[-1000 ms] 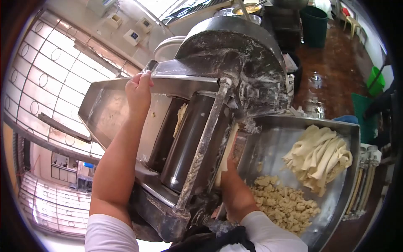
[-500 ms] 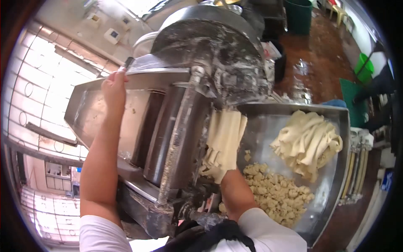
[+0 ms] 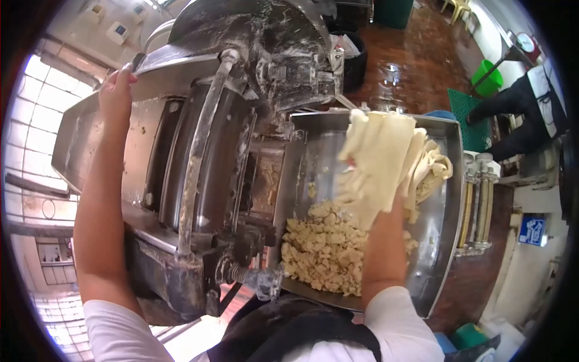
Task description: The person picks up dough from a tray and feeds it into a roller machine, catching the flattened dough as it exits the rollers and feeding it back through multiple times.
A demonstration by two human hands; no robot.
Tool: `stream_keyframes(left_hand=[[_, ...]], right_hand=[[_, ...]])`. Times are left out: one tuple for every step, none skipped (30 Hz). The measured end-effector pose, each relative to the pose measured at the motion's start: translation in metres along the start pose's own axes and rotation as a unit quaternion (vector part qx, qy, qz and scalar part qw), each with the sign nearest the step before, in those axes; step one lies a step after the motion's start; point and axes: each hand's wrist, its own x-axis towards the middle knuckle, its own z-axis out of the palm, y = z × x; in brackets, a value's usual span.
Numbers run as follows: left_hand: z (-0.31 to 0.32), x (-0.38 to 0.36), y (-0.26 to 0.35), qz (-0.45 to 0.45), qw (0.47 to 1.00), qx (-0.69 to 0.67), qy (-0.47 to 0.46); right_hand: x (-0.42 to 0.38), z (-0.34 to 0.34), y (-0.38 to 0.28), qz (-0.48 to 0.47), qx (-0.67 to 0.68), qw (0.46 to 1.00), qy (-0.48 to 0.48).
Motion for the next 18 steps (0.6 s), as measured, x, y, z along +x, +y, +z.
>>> stream_keyframes(left_hand=[[-0.002,0.0,0.0,-0.004,1.0,0.001,0.003],[-0.002,-0.002,0.001,0.004,1.0,0.016,0.007],[-0.002,-0.001,0.001,0.011,0.999,0.032,0.01],[0.0,0.006,-0.004,-0.009,0.999,0.052,-0.002],[0.003,0.009,-0.005,-0.011,0.999,0.053,-0.001],[0.002,0.005,-0.004,0.002,0.999,0.052,0.004],[-0.002,-0.005,0.004,0.015,0.999,0.05,0.01],[-0.001,-0.01,0.015,0.008,0.998,0.066,-0.004],[0.0,-0.013,0.016,0.008,0.998,0.06,-0.006],[0.002,-0.012,0.016,0.017,0.998,0.065,-0.004],[0.005,-0.016,0.016,0.023,0.998,0.065,-0.002],[0.002,-0.02,0.02,0.044,0.995,0.089,0.002],[-0.001,-0.017,0.02,0.041,0.996,0.08,0.0],[-0.009,-0.014,0.021,0.055,0.995,0.077,-0.014],[-0.018,-0.014,0.024,0.069,0.995,0.073,-0.029],[-0.023,-0.021,0.037,0.063,0.995,0.068,-0.028],[-0.027,-0.024,0.06,0.061,0.996,0.046,-0.048],[-0.031,-0.028,0.086,0.062,0.996,0.013,-0.064]], right_hand=[[-0.004,-0.007,-0.02,-0.008,-0.055,0.998,0.041],[-0.01,-0.021,-0.039,-0.004,-0.14,0.979,0.151],[-0.016,-0.041,-0.068,0.0,-0.223,0.94,0.257],[-0.029,-0.06,-0.094,0.001,-0.354,0.871,0.34],[-0.048,-0.075,-0.116,0.002,-0.475,0.778,0.412],[-0.07,-0.084,-0.136,-0.005,-0.499,0.753,0.428],[-0.088,-0.081,-0.143,-0.011,-0.523,0.728,0.443],[-0.104,-0.081,-0.149,-0.015,-0.524,0.725,0.446],[-0.117,-0.072,-0.153,-0.025,-0.545,0.699,0.462],[-0.128,-0.064,-0.156,-0.034,-0.565,0.672,0.477],[-0.139,-0.058,-0.156,-0.039,-0.57,0.666,0.48],[-0.15,-0.05,-0.151,-0.053,-0.587,0.655,0.473],[-0.163,-0.043,-0.149,-0.066,-0.604,0.644,0.465],[-0.177,-0.048,-0.15,-0.059,-0.619,0.633,0.462],[-0.193,-0.06,-0.152,-0.06,-0.625,0.628,0.46],[-0.206,-0.076,-0.153,-0.078,-0.674,0.601,0.422],[-0.213,-0.09,-0.148,-0.095,-0.714,0.577,0.384],[-0.223,-0.094,-0.149,-0.106,-0.716,0.573,0.384]])
